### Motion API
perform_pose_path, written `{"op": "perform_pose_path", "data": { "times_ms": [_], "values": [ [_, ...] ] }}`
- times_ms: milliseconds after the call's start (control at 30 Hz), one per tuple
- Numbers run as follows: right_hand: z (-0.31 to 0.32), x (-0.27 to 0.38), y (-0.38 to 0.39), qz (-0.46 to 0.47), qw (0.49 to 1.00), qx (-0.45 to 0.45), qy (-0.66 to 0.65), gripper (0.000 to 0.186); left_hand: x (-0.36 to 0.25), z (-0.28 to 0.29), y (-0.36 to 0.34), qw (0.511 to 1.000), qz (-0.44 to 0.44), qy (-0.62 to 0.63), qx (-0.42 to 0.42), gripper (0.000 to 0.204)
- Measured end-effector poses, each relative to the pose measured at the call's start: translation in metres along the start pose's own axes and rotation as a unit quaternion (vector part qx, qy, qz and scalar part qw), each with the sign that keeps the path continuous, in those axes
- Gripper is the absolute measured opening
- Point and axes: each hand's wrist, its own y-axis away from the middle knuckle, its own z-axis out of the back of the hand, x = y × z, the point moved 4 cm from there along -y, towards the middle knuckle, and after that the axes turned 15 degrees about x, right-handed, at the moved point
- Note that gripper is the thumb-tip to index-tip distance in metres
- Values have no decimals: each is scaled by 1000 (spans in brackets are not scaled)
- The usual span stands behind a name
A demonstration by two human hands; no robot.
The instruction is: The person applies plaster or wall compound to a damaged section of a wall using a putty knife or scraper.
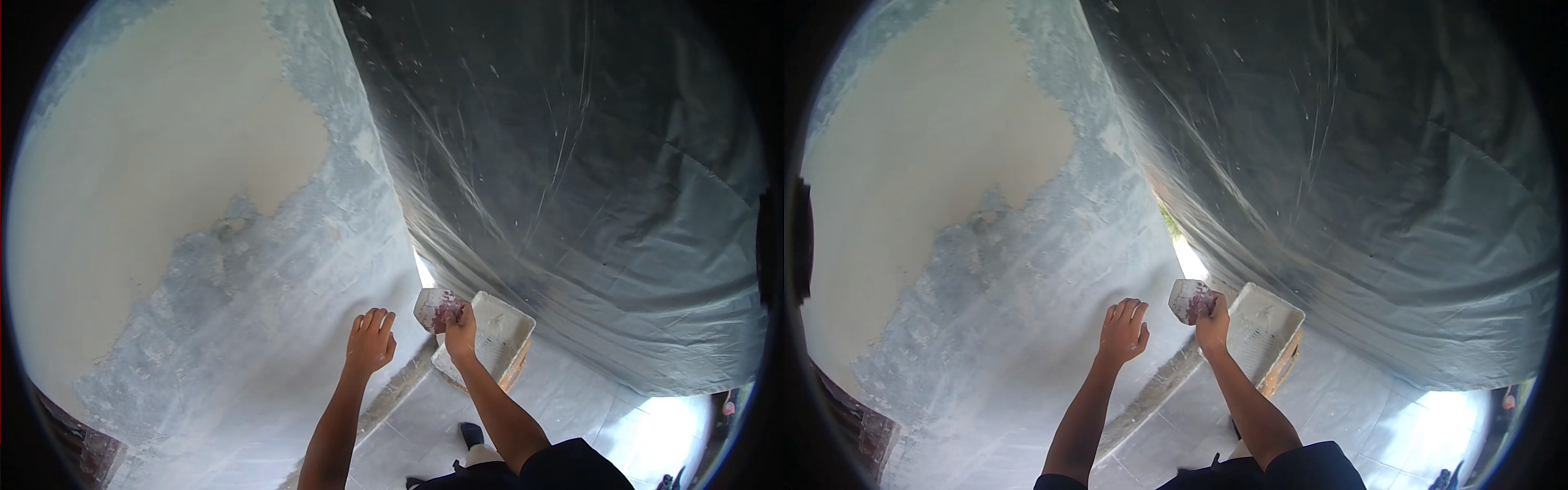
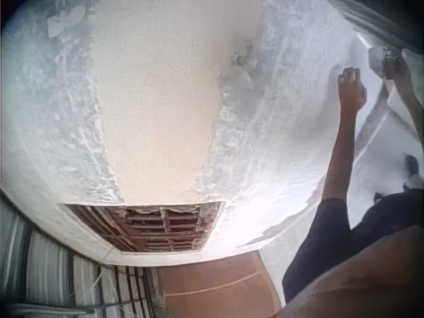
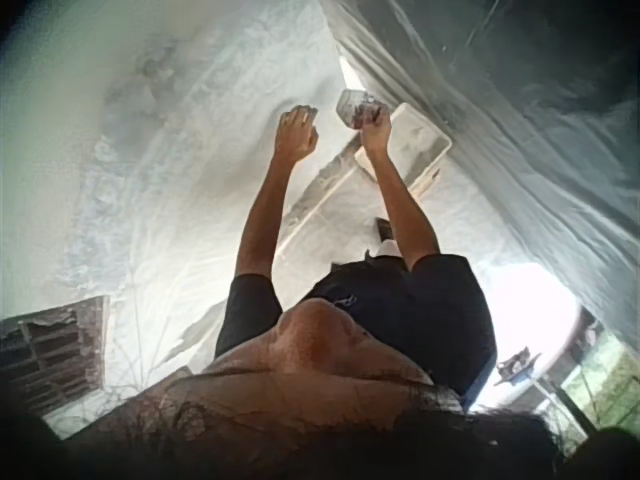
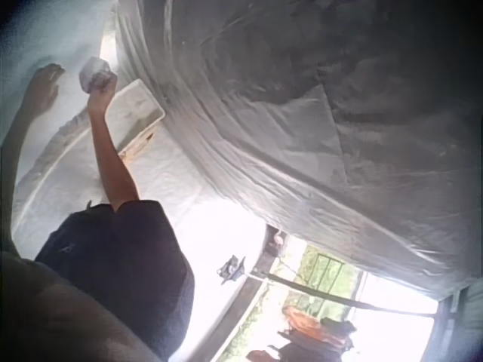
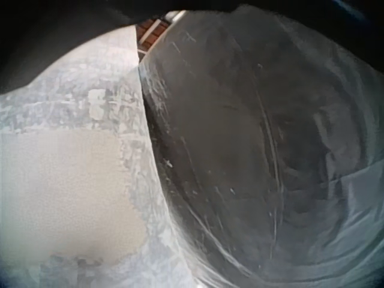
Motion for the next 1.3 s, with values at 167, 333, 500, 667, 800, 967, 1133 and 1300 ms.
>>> {"op": "perform_pose_path", "data": {
  "times_ms": [167,333,500,667,800,967,1133,1300],
  "values": [
    [33,-39,-10,-55,998,4,-25,18,-22,-59,-14,990,35,106,91,53],
    [53,-64,-16,-117,992,21,-39,20,-36,-108,-15,973,77,166,143,54],
    [75,-111,-15,-154,988,22,22,20,-55,-151,-7,950,113,232,173,55],
    [95,-141,13,-233,967,-18,105,19,-78,-188,22,925,137,261,240,54],
    [112,-161,37,-267,961,-6,77,18,-91,-219,47,908,135,289,272,54],
    [146,-195,44,-307,939,-9,156,16,-109,-263,67,880,163,328,301,55],
    [175,-216,9,-260,920,-13,292,17,-130,-292,89,857,195,359,315,57],
    [203,-235,-40,-183,889,-12,420,20,-141,-327,95,830,248,396,305,58]
  ]
}}
